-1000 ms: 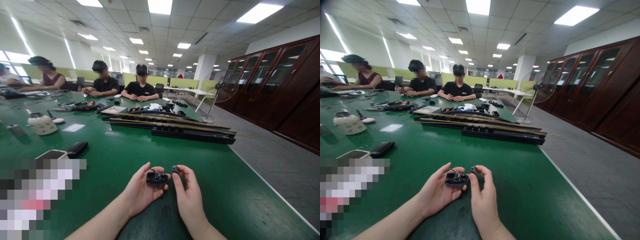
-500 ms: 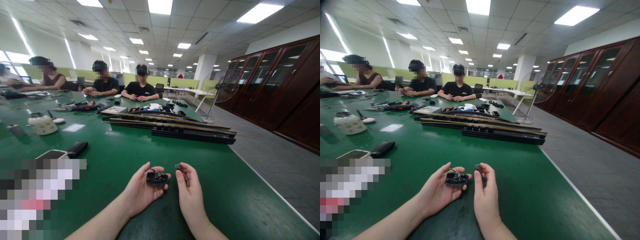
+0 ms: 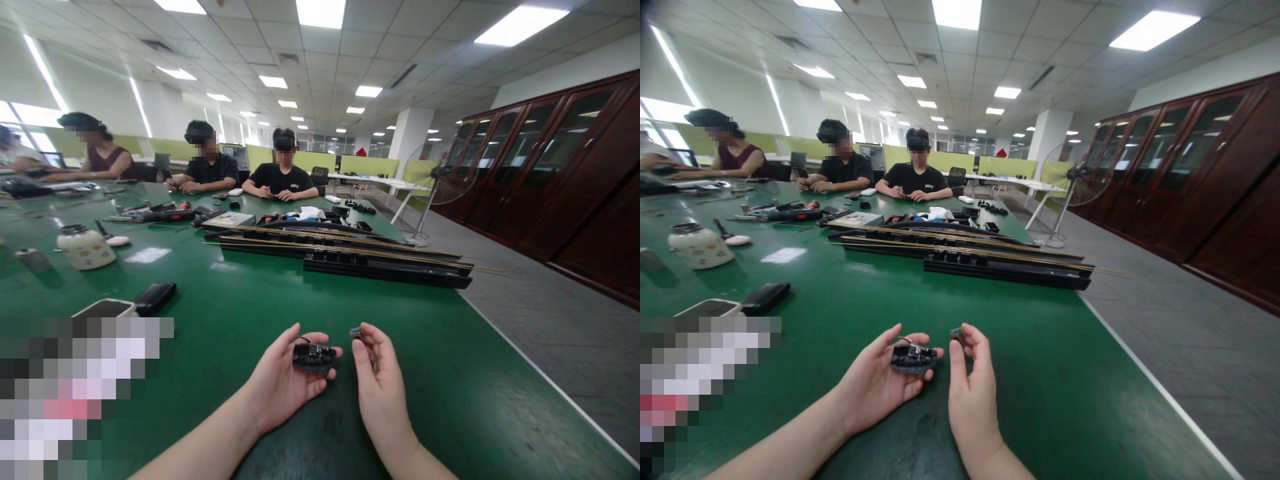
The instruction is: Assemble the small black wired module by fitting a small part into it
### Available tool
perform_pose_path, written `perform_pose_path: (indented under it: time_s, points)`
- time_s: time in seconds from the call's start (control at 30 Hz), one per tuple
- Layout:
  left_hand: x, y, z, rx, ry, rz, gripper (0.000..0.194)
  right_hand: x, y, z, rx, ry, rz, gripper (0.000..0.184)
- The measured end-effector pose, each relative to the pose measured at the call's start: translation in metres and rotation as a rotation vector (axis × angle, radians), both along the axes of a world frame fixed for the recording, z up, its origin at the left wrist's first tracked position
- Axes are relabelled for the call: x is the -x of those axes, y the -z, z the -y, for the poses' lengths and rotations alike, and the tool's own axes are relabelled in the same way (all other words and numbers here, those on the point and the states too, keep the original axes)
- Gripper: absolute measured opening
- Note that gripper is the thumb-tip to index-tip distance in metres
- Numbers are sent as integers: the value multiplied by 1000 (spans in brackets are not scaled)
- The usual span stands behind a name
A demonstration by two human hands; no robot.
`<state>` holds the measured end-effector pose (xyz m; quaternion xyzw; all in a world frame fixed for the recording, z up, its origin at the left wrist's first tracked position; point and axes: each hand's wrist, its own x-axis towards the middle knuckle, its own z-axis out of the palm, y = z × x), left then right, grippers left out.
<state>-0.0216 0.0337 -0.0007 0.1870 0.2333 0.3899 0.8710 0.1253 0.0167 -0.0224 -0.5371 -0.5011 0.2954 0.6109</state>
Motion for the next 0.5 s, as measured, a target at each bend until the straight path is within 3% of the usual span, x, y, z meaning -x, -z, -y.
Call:
perform_pose_path:
  time_s: [0.5]
  points:
    - [0, -2, 1, 10, -4, -7, 35, 0, 1, 0, 8, -24, -4, 31]
